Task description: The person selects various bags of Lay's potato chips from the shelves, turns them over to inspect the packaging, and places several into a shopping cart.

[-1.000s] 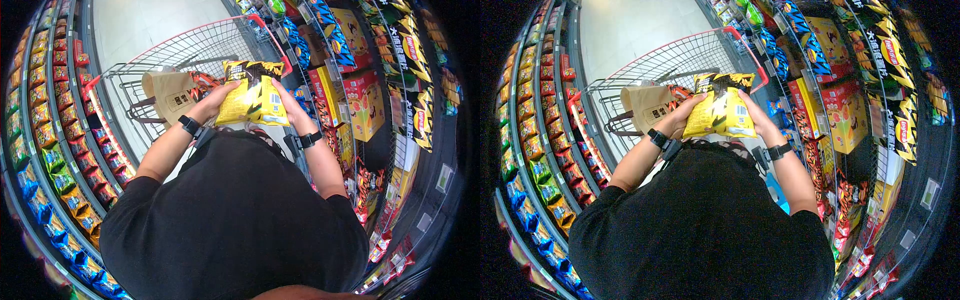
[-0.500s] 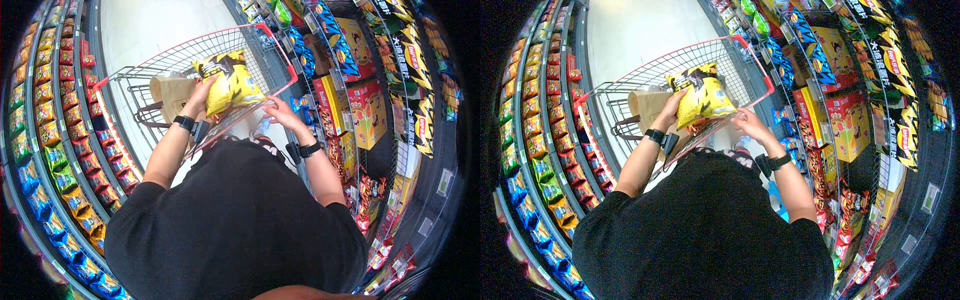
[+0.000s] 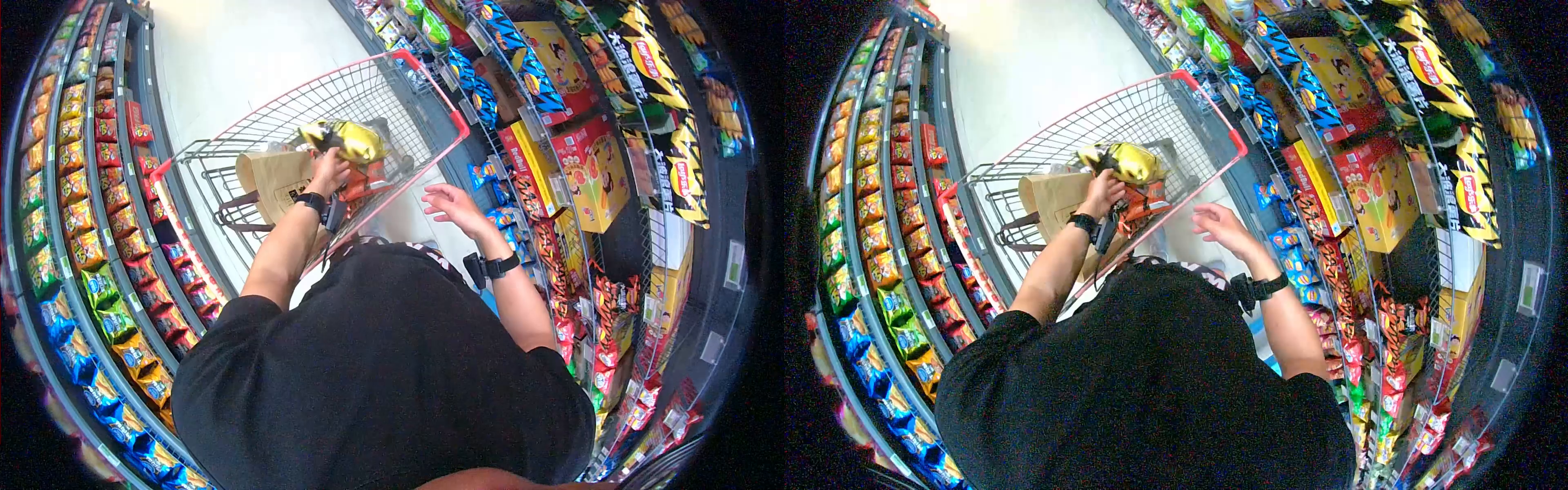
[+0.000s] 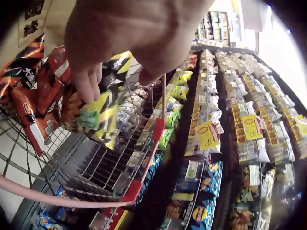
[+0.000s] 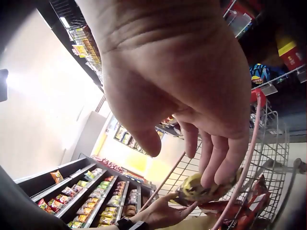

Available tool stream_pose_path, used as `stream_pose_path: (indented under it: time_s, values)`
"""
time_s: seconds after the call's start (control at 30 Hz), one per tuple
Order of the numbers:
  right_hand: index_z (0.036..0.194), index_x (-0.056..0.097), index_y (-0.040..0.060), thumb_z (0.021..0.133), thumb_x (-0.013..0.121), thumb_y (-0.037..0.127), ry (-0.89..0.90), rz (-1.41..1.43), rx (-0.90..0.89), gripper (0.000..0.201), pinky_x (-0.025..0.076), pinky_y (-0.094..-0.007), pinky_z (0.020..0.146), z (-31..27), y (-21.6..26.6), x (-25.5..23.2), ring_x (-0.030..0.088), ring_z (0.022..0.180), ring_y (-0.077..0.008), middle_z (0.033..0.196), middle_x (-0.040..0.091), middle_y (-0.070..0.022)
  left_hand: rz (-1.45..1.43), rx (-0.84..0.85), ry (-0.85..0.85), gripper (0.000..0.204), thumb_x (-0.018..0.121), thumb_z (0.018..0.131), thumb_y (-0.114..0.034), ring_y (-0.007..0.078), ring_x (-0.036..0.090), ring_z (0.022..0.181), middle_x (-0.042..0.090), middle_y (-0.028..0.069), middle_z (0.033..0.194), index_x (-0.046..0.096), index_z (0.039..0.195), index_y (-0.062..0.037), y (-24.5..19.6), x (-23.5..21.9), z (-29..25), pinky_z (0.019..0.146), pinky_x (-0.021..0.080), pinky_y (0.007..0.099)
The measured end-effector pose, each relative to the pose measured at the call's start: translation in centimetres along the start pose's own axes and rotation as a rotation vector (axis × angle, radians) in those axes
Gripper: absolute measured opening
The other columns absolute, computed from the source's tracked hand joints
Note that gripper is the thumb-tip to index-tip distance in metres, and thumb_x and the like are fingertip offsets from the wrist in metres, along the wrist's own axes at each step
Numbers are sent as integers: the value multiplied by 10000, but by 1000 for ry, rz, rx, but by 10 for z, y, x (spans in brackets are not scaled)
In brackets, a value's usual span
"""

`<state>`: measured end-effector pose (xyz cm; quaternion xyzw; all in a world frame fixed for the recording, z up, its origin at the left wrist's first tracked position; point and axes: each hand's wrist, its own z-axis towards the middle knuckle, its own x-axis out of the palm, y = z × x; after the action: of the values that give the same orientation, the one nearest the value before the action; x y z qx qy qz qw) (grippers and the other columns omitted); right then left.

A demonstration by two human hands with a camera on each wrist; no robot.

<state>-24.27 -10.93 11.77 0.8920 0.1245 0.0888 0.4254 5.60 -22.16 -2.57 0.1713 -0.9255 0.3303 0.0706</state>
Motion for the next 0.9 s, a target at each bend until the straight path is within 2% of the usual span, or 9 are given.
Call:
stream_pose_path:
  time_s: [0.13,0.23,0.27,0.43,0.47,0.53,0.63,0.73,0.9]
  values:
    - [1275,491,47,907,588,319,-41,33,-19,467,498,-314,778,-21,-7,-14,621,952,-169,1132,596,-92,135,-6,202,517,510,916,-298,284,520,1130,448,167,1327,375,1319,-6,5,20,-7,899,454,396]
    - [1266,498,52,907,590,313,-84,109,-38,453,497,-314,778,-37,-22,-27,619,957,-171,1139,592,-88,183,-10,296,495,448,959,-334,227,561,1084,442,148,1376,364,1334,-21,10,45,-27,878,487,370]
    - [1262,502,53,907,590,312,-99,134,-47,448,497,-315,777,-42,-31,-32,618,956,-171,1140,592,-87,208,18,319,313,471,935,-244,234,563,995,526,113,1142,478,1167,-33,9,55,-39,875,481,360]
    - [1232,524,49,889,615,300,-173,230,-73,434,500,-323,762,-74,-62,-55,616,942,-173,1103,604,-82,291,-5,386,216,501,913,-219,171,578,884,570,54,954,555,1049,-60,30,102,-70,691,506,316]
    - [1247,491,69,912,584,338,-148,207,-70,440,489,-330,822,-80,-69,-62,607,1009,-186,1175,592,-79,312,-17,395,202,510,904,-214,154,583,851,584,38,908,569,1028,-66,38,110,-68,641,498,293]
    - [1253,483,60,910,584,338,-167,262,-78,453,485,-333,831,-96,-79,-74,605,1013,-187,1177,591,-74,411,16,623,254,502,919,-183,161,627,845,611,58,945,530,1130,-43,56,115,-41,672,508,258]
    - [1228,521,60,890,617,312,-262,354,-137,433,485,-323,776,-117,-97,-90,617,945,-173,1096,604,-69,483,34,485,279,486,920,-161,146,614,851,616,37,972,535,1164,-37,62,166,-84,640,474,229]
    - [1223,522,65,890,615,319,-291,419,-157,429,476,-321,787,-141,-112,-109,617,947,-170,1091,604,-64,633,68,593,312,461,941,-190,148,605,941,618,52,1103,526,1213,-52,64,213,-116,782,473,265]
    - [1222,503,66,906,568,281,-352,406,-174,387,477,-334,823,-182,-138,-135,615,999,-180,1168,599,-60,742,162,757,354,463,947,-212,180,599,1026,597,82,1183,509,1258,-49,79,281,-152,833,466,290]
